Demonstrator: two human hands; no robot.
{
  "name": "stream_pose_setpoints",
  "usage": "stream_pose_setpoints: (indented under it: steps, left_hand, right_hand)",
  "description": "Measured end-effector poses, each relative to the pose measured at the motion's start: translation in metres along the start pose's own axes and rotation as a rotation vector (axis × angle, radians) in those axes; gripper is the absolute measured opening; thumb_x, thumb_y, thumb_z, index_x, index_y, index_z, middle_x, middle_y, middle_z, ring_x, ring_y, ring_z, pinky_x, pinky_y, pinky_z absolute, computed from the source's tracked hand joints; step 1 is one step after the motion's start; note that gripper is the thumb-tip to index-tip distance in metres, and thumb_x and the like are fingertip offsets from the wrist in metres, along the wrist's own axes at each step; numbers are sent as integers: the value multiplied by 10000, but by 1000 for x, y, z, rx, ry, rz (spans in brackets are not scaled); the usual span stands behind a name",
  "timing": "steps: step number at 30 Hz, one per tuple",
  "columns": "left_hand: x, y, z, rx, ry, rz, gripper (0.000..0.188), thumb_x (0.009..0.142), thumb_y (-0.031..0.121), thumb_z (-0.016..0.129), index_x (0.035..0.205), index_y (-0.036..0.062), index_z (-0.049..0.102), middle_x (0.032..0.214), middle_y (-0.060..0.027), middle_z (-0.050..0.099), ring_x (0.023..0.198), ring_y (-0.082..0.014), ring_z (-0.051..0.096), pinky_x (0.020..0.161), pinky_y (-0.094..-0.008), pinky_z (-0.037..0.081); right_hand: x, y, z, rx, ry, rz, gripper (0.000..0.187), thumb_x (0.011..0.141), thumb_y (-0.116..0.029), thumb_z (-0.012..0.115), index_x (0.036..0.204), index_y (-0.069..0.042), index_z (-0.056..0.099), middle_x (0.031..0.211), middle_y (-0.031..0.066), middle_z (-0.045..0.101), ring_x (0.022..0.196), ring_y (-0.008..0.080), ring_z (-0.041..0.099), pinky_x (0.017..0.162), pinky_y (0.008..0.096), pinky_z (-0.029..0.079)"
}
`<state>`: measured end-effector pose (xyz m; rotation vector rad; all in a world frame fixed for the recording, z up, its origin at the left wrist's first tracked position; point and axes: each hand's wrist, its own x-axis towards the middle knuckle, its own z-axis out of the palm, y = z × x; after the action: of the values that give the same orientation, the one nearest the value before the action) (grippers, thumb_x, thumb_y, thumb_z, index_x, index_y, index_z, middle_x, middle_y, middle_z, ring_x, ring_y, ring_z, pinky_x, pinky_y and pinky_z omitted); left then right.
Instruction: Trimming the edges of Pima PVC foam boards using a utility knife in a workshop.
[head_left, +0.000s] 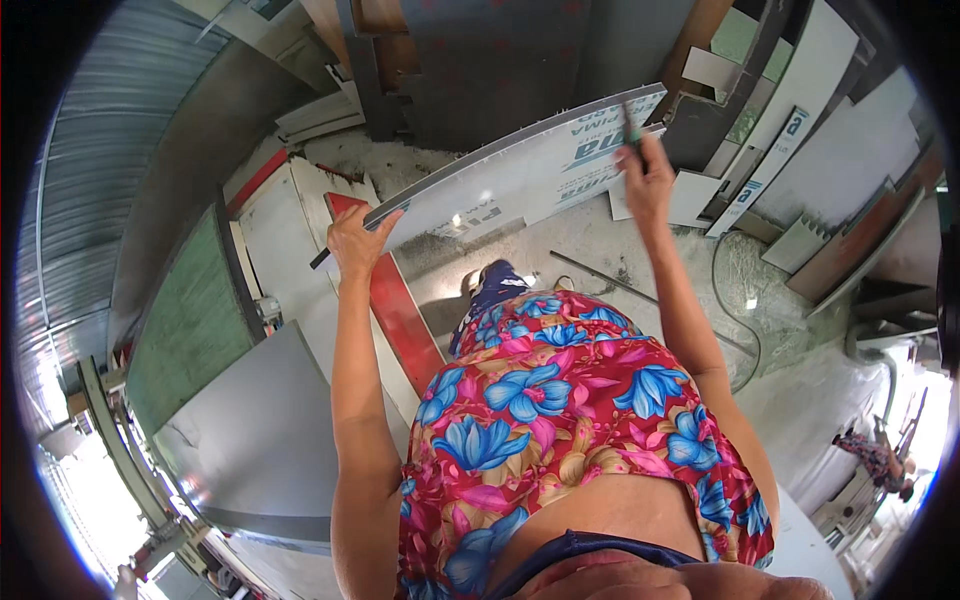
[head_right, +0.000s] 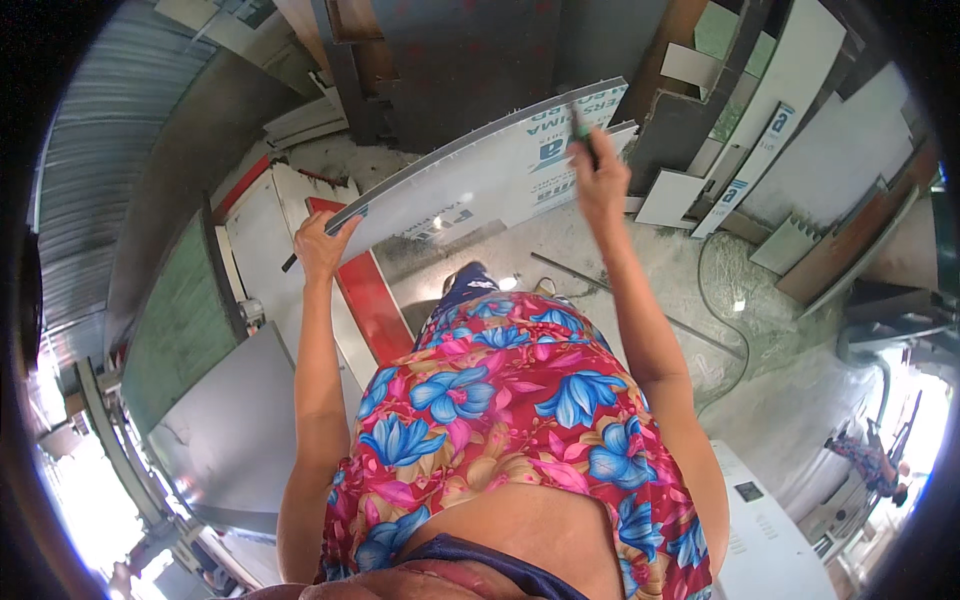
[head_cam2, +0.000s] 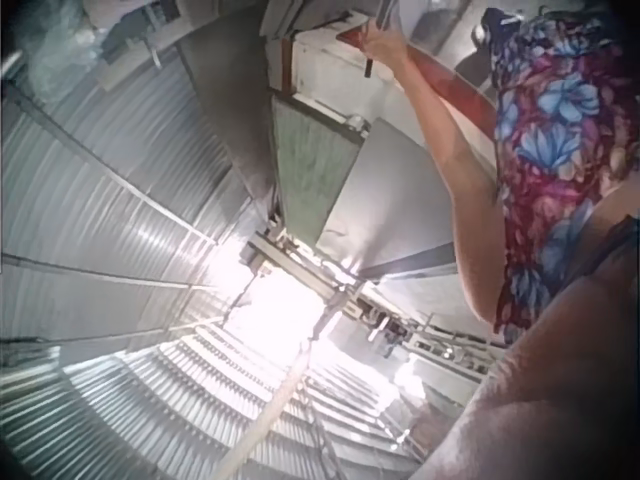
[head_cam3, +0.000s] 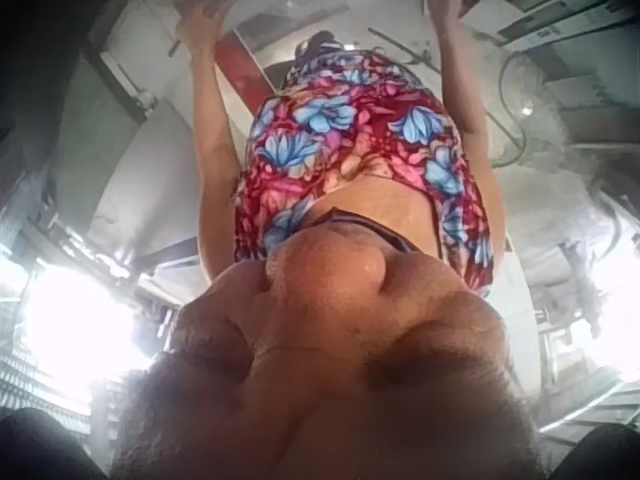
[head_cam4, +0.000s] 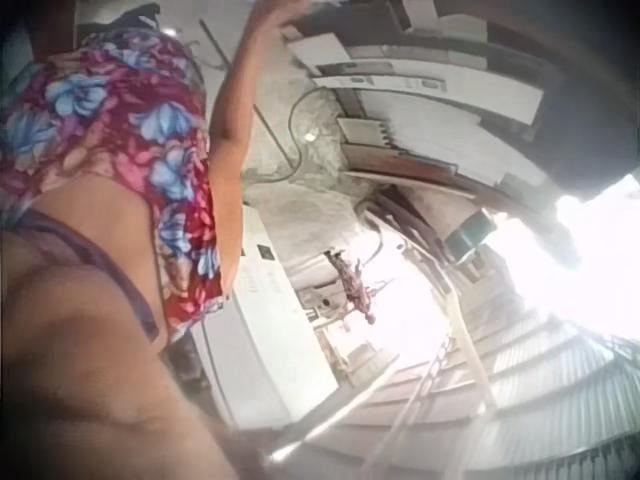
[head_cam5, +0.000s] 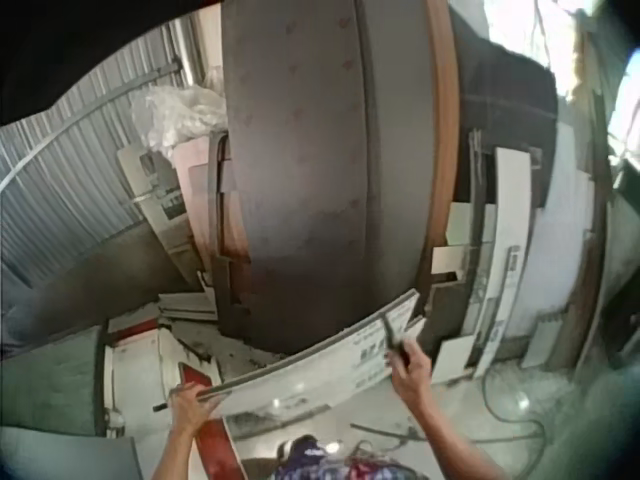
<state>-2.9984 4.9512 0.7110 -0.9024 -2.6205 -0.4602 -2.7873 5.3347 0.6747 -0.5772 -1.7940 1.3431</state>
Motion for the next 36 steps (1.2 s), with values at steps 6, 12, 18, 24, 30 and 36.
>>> stream_pose_setpoints:
  steps: [6, 12, 18, 24, 30, 36]
  left_hand:
    - [5, 70, 21, 32, -28, 18, 530, 739, 556, 773, 779, 35, 687, 756, -124, 660, 742, -343, 640, 676, -448, 493]
    - [21, 89, 39, 59, -118, 182, 549, 815, 571, 692, 758, 25, 685, 734, -144, 668, 695, -380, 633, 667, -456, 466]
    - [50, 30, 41, 55, -260, 391, 514, 835, 513, 702, 834, -1, 706, 739, -157, 677, 713, -350, 654, 712, -459, 471]
    - [40, 50, 66, 2, -256, 418, 509, 875, 499, 670, 788, -2, 665, 765, -171, 664, 702, -376, 636, 694, -460, 472]
    - [20, 73, 80, -31, -288, 420, 490, 888, 482, 667, 747, 14, 633, 752, -159, 655, 687, -390, 622, 671, -463, 469]
    - [15, 93, 84, -95, -290, 422, 449, 887, 429, 691, 724, 16, 622, 727, -158, 645, 662, -390, 621, 627, -465, 469]
  right_hand:
    - [-71, -15, 29, -162, -399, -23, 356, 874, -95, 603, 1226, -47, 584, 1053, 209, 618, 971, 392, 609, 864, 437, 489]
    - [-90, -15, 76, -281, -456, -114, 493, 857, -98, 595, 1330, -73, 456, 1084, 163, 514, 1024, 368, 510, 876, 461, 403]
    - [-111, 14, 177, -161, -69, -200, 699, 736, 35, 740, 1373, -152, 522, 1129, 144, 533, 1019, 341, 555, 873, 427, 462]
    - [-117, 51, 169, -132, 131, -208, 760, 674, 74, 779, 1351, -217, 593, 1117, 117, 539, 998, 302, 567, 866, 384, 508]
    - [-114, 75, 147, -93, 279, -240, 760, 670, 80, 775, 1349, -214, 599, 1093, 107, 536, 992, 289, 567, 852, 370, 520]
    - [-96, 101, 124, -68, 395, -176, 771, 676, 85, 771, 1359, -220, 588, 1085, 96, 538, 989, 276, 568, 850, 365, 530]
